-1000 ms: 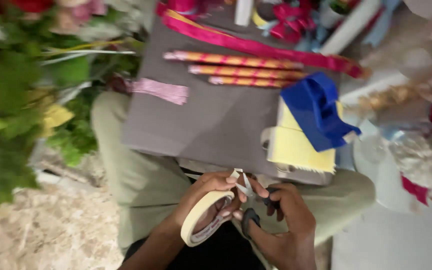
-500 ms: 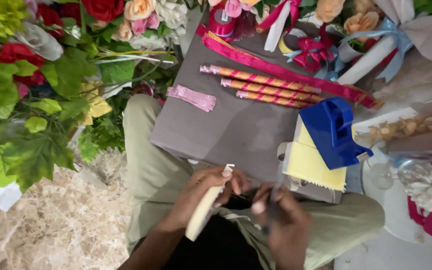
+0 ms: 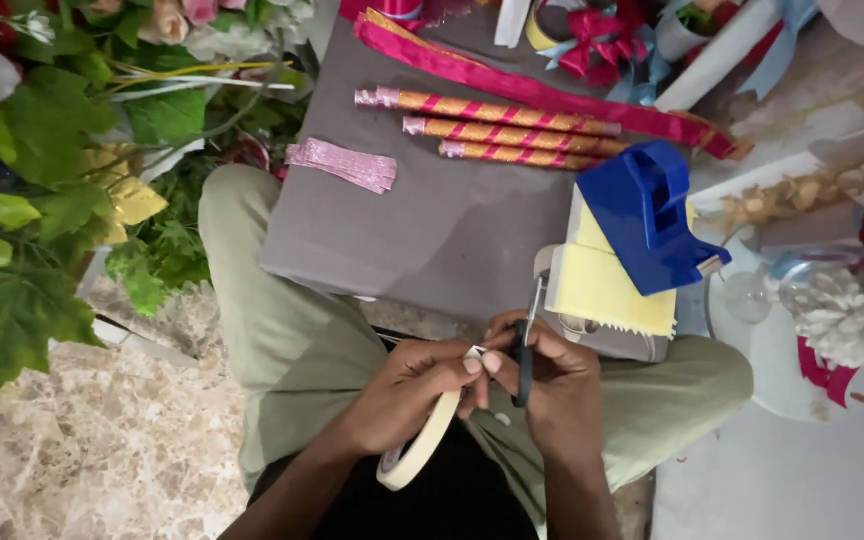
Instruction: Wrapping decorative floral stems or sticks with ribbon and securing them with adhesive tape.
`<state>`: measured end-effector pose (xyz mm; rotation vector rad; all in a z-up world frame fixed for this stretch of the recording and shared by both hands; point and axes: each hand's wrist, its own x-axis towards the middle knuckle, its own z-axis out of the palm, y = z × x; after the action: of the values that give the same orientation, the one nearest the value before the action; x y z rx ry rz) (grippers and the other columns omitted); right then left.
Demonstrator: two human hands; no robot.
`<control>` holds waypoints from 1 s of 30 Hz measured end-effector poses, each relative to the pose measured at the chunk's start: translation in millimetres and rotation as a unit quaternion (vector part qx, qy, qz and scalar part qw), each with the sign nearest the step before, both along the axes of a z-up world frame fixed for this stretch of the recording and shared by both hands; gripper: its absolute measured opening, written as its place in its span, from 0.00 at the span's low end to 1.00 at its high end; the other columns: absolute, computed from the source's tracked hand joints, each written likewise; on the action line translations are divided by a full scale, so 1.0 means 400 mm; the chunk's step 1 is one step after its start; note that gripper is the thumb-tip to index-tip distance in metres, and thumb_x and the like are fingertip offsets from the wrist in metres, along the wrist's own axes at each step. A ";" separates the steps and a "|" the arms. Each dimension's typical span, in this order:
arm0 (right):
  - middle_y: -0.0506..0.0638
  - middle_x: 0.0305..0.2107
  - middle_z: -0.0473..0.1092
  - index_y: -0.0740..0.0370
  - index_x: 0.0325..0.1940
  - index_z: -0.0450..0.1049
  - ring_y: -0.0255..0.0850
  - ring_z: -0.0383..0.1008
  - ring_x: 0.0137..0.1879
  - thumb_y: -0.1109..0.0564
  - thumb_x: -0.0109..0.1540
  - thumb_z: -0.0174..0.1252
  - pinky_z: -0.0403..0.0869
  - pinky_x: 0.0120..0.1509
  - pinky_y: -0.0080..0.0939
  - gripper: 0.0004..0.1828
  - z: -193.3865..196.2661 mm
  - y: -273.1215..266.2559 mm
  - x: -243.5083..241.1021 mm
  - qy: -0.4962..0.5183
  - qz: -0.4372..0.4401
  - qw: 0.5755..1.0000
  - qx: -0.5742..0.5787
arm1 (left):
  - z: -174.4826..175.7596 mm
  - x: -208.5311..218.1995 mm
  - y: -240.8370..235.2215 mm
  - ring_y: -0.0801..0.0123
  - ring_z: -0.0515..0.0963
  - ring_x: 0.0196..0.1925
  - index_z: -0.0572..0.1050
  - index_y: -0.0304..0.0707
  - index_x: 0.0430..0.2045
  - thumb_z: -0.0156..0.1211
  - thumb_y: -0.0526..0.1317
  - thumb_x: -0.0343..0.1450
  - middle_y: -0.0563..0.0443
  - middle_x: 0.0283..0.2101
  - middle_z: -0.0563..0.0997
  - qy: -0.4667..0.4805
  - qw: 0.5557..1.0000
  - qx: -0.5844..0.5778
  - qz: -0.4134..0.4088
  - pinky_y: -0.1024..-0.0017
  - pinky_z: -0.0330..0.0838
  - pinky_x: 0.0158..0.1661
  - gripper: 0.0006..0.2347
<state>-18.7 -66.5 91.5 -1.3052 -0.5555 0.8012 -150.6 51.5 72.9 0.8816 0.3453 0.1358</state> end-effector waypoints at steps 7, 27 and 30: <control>0.55 0.39 0.73 0.71 0.35 0.78 0.37 0.71 0.33 0.69 0.57 0.65 0.72 0.39 0.34 0.03 -0.031 -0.025 0.017 -0.024 -0.001 1.000 -0.016 | -0.029 0.005 -0.010 0.70 0.74 0.31 0.80 0.27 0.30 0.52 0.36 0.76 0.48 0.30 0.80 0.019 0.999 -0.026 -0.026 0.75 0.68 0.34 0.11; 0.44 0.22 0.69 0.63 0.44 0.80 0.31 0.63 0.27 0.61 0.64 0.62 0.63 0.31 0.31 0.05 -0.091 -0.281 0.280 -0.128 -0.278 0.909 -0.282 | -0.118 0.086 -0.044 0.70 0.69 0.23 0.77 0.29 0.17 0.52 0.43 0.71 0.46 0.19 0.74 0.127 0.964 -0.124 -0.198 0.74 0.58 0.27 0.15; 0.44 0.25 0.70 0.65 0.44 0.80 0.30 0.65 0.31 0.61 0.64 0.65 0.64 0.36 0.27 0.06 -0.100 -0.273 0.338 -0.133 -0.316 0.886 -0.312 | -0.135 0.093 -0.057 0.70 0.69 0.21 0.78 0.30 0.17 0.52 0.44 0.71 0.47 0.18 0.73 0.147 0.962 -0.122 -0.194 0.74 0.55 0.24 0.16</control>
<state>116.6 -175.5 51.4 -2.0646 -0.0372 0.2424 -113.4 28.6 18.8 0.7093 0.4473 -0.3984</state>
